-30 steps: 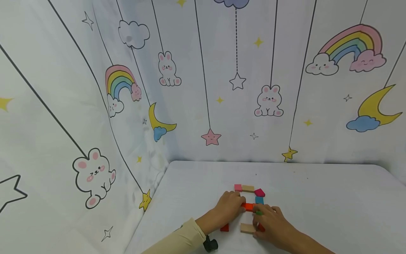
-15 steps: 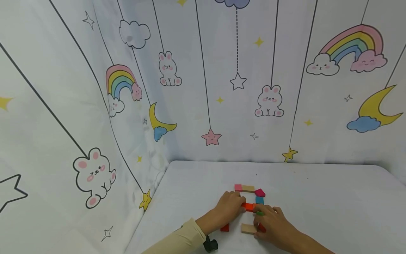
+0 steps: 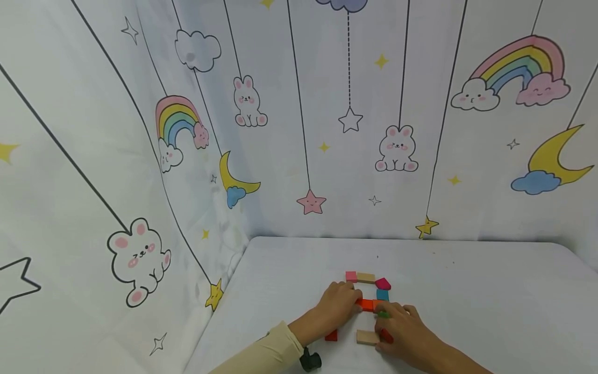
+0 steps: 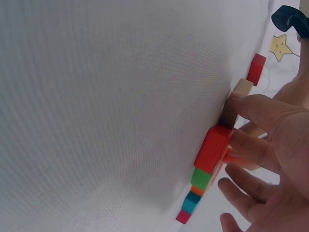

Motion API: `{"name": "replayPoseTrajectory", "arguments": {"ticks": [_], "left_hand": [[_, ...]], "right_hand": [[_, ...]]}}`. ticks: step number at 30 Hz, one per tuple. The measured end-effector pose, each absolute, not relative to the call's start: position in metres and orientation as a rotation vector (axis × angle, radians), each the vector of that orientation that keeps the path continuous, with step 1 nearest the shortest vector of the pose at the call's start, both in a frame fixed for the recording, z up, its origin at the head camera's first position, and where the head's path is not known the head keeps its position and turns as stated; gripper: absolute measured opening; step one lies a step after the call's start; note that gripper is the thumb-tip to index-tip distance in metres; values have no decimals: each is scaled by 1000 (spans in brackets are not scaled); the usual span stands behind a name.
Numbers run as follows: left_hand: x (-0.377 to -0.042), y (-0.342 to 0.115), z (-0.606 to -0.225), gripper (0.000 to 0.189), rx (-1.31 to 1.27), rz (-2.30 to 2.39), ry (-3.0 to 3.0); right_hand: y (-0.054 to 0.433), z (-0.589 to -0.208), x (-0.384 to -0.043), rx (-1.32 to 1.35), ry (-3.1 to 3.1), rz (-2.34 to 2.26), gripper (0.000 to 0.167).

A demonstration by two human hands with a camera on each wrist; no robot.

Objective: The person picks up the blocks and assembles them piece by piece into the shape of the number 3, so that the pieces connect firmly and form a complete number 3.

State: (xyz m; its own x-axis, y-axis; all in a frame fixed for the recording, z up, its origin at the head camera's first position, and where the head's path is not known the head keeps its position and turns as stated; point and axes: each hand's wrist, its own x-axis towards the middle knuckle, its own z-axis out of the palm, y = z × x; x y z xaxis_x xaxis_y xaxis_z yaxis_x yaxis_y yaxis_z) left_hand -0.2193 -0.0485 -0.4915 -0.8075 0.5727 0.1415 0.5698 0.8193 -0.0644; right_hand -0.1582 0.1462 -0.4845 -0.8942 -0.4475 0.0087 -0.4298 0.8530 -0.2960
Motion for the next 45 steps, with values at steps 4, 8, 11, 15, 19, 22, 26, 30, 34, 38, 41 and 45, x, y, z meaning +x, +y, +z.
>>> {"name": "replayPoseTrajectory", "arguments": {"ticks": [4, 8, 11, 15, 19, 22, 26, 30, 34, 38, 41, 45], "left_hand": [[-219, -49, -492, 25, -900, 27, -2846], [-218, -49, -491, 25, -896, 29, -2846], [-217, -49, -492, 25, -893, 39, -2845], [-217, -48, -492, 25, -888, 46, -2847], [-218, -48, -492, 26, -883, 49, -2855], [-219, -47, -492, 26, -883, 52, -2862], [-219, -47, -490, 26, -890, 54, -2863], [-219, -47, -489, 26, -908, 59, -2858], [-221, -47, -485, 24, -940, 59, -2854], [-225, -47, -480, 22, -980, 68, -2862], [-228, -46, -478, 20, -1002, 87, -2874], [-230, -45, -475, 17, -1035, 143, -2872]], "right_hand": [[147, -486, -157, -725, 2976, -452, 27], [147, -485, -156, -732, 2975, -467, 28], [147, -486, -156, -744, 2976, -468, 28], [147, -485, -156, -745, 2978, -464, 28], [146, -484, -155, -732, 2972, -462, 27], [146, -483, -155, -721, 2969, -458, 27], [146, -482, -155, -705, 2970, -456, 27], [146, -481, -155, -734, 2989, -459, 30], [144, -480, -153, -805, 3007, -492, 31], [138, -480, -152, -877, 3023, -503, 32], [133, -480, -149, -936, 3053, -477, 32], [124, -479, -145, -1014, 3093, -417, 30]]}}
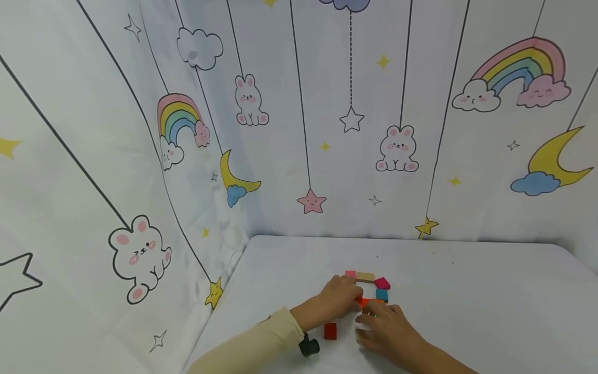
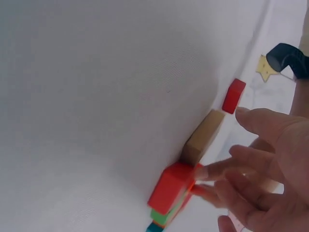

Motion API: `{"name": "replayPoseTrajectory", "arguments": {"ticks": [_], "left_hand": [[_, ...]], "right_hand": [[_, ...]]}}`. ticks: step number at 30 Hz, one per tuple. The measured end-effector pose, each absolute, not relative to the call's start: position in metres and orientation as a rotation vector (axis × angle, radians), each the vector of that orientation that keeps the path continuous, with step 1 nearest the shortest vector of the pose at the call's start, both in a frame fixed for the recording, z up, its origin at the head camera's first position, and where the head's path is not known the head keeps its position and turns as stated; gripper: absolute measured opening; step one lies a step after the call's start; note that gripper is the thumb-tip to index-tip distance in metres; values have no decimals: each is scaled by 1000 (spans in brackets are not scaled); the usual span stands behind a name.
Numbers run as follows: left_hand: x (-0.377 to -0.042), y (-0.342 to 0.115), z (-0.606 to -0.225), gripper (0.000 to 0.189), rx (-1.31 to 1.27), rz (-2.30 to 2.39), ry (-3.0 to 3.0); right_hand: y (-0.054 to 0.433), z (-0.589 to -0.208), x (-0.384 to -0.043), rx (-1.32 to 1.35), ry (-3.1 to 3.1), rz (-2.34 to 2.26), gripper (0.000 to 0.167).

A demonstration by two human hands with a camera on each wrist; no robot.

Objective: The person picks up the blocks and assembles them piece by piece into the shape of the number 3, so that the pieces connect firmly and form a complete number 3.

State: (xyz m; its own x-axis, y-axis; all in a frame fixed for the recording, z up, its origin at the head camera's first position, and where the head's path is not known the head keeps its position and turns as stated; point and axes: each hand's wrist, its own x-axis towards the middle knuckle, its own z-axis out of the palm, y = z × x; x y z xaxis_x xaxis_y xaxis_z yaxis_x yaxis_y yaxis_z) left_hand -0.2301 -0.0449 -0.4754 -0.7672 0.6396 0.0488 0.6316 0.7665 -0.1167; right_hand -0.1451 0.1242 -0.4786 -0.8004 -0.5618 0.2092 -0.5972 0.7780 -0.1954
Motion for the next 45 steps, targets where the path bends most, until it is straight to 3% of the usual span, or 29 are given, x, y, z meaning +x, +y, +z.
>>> {"name": "replayPoseTrajectory", "arguments": {"ticks": [10, 19, 45], "left_hand": [[-236, -42, -462, 11, -1145, 143, -2907], [-244, -37, -461, 7, -1191, 153, -2951], [-242, -36, -457, 5, -1166, 161, -2988]], "right_hand": [[100, -476, -146, 1041, -2874, 388, 39], [78, -478, -153, 986, -2986, 325, 43], [46, -484, -159, 856, -3037, 263, 33]]}}
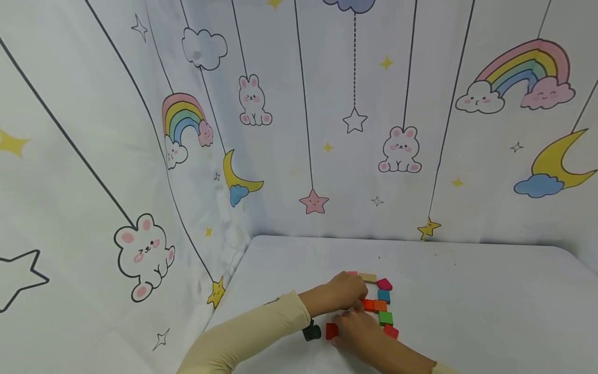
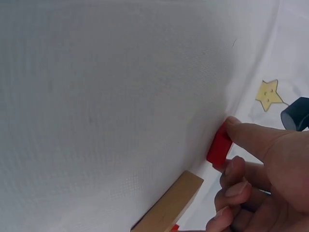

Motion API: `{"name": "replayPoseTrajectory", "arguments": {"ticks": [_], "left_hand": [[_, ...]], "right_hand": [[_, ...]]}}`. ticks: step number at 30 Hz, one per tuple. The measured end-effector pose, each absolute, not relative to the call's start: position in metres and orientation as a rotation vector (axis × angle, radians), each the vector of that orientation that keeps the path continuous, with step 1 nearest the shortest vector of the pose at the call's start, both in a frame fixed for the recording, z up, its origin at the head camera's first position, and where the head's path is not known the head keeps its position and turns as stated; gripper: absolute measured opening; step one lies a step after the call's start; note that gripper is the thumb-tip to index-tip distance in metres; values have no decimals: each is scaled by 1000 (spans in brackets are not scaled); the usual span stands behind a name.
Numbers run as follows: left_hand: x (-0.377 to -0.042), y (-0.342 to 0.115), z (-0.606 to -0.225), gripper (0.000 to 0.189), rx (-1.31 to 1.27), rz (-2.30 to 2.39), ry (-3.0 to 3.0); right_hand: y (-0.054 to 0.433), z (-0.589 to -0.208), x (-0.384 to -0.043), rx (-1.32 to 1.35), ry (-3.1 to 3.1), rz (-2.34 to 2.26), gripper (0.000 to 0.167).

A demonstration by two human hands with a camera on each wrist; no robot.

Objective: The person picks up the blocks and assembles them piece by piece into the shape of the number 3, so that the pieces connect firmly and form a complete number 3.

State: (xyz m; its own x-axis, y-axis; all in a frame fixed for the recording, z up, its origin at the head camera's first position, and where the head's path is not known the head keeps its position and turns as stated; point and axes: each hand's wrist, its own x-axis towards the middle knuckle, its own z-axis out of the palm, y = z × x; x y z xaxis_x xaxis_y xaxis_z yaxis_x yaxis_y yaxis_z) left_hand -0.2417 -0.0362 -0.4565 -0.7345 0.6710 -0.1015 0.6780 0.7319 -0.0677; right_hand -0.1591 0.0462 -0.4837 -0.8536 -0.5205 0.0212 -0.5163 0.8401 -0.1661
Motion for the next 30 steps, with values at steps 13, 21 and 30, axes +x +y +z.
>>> {"name": "replayPoseTrajectory", "arguments": {"ticks": [13, 21, 30], "left_hand": [[-241, -37, -457, 5, 1095, -146, 2860], [-241, -37, -456, 6, 1101, -153, 2864], [-238, -37, -454, 7, 1102, -153, 2859]], "right_hand": [[43, -485, -158, -802, 3017, -247, 31], [47, -483, -157, -802, 3043, -251, 33], [52, -484, -156, -790, 3048, -246, 36]]}}
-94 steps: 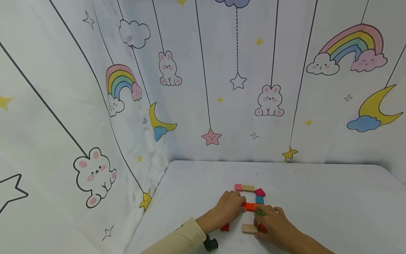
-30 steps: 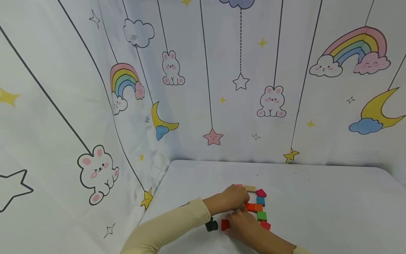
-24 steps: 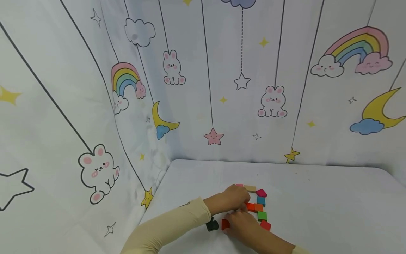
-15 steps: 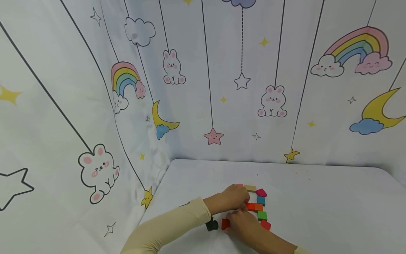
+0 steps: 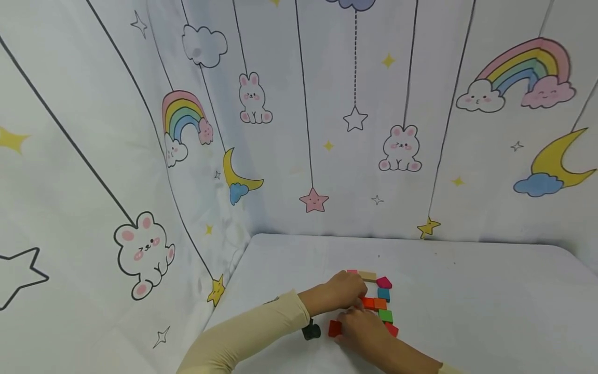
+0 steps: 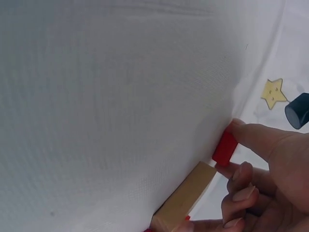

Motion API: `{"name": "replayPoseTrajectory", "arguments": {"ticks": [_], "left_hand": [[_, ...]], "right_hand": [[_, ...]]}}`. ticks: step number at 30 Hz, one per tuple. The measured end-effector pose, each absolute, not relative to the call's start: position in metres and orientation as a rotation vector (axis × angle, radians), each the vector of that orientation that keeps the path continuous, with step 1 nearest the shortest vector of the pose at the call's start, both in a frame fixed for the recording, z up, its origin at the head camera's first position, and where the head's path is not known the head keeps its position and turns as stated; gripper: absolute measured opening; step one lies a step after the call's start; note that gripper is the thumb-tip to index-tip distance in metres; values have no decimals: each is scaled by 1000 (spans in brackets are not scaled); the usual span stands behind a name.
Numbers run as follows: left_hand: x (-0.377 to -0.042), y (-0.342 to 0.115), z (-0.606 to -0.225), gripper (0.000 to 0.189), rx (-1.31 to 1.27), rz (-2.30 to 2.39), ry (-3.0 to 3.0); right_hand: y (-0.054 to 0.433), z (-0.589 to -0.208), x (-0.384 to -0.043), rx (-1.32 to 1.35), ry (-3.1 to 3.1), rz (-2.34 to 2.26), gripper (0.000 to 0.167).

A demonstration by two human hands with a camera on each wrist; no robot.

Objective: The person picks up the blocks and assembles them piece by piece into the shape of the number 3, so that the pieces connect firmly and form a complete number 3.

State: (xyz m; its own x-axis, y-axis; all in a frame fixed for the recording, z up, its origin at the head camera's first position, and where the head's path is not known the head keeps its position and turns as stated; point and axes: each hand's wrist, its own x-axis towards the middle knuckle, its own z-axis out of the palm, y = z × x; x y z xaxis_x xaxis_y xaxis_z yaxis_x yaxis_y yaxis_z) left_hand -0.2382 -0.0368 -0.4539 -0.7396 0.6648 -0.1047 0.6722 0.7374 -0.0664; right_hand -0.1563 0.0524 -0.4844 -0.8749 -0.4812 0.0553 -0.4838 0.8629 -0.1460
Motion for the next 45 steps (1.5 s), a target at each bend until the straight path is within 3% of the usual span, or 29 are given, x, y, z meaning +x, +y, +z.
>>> {"name": "replayPoseTrajectory", "arguments": {"ticks": [45], "left_hand": [[-240, -38, -460, 9, 1083, -133, 2865]], "right_hand": [[94, -489, -159, 761, -3066, 555, 34]]}}
